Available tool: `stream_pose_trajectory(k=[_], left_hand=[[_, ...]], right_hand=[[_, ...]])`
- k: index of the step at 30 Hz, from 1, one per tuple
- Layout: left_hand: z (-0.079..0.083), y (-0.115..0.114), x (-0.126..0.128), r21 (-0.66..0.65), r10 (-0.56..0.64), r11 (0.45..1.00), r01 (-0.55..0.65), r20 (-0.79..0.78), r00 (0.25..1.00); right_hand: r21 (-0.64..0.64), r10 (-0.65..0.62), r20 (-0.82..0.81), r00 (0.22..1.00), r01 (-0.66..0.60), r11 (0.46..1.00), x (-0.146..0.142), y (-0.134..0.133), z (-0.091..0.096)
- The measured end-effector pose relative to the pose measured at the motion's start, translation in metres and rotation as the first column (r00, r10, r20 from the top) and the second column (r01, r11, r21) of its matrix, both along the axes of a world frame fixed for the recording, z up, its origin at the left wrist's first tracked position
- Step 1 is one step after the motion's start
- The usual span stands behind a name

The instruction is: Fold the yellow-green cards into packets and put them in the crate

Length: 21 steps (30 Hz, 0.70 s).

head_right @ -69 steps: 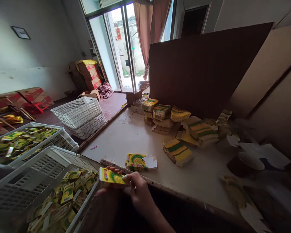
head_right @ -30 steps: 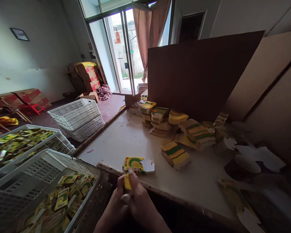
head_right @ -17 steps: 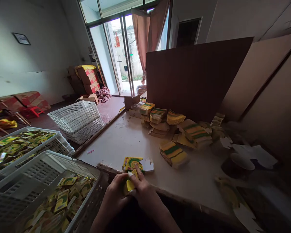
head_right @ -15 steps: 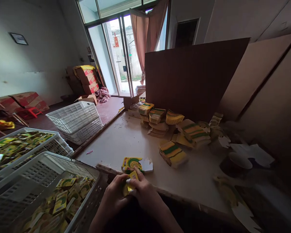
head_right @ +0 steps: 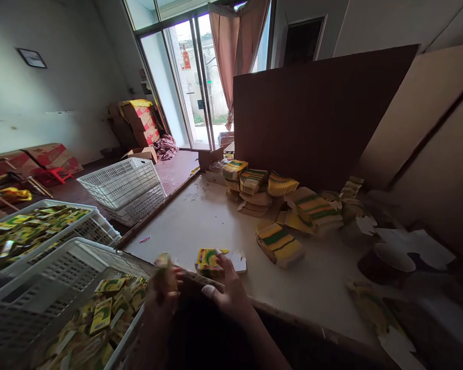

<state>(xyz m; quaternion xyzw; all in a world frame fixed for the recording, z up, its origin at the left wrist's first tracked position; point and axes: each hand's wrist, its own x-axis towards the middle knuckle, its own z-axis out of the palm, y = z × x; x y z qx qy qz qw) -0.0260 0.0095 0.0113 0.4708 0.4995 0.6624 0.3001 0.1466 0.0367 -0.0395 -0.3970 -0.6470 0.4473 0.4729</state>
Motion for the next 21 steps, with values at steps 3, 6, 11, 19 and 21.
stream_pose_trajectory(k=[3, 6, 11, 19, 21], left_hand=[[0.020, 0.005, -0.009, 0.003, 0.131, 0.988, -0.152, 0.486, 0.864], [0.027, 0.007, -0.009, -0.137, 0.173, 0.984, -0.111, 0.615, 0.769], [0.000, 0.005, 0.005, -0.151, -0.052, 0.979, 0.137, 0.464, 0.884], [-0.031, 0.011, 0.021, -0.388, -0.049, 0.909, 0.153, 0.265, 0.963], [-0.032, 0.011, 0.025, -0.380, -0.049, 0.915, 0.138, 0.235, 0.971]], right_hand=[[0.018, -0.184, 0.321, 0.929, 0.189, 0.982, -0.005, 0.018, -0.013], [0.010, -0.228, 0.389, 0.893, 0.243, 0.970, -0.009, 0.028, -0.023], [0.029, -0.264, 0.387, 0.883, 0.275, 0.961, -0.009, 0.028, -0.027], [0.049, -0.329, 0.205, 0.922, 0.325, 0.944, -0.010, 0.029, -0.032], [0.032, -0.333, 0.123, 0.935, 0.331, 0.943, -0.007, 0.027, -0.026]])
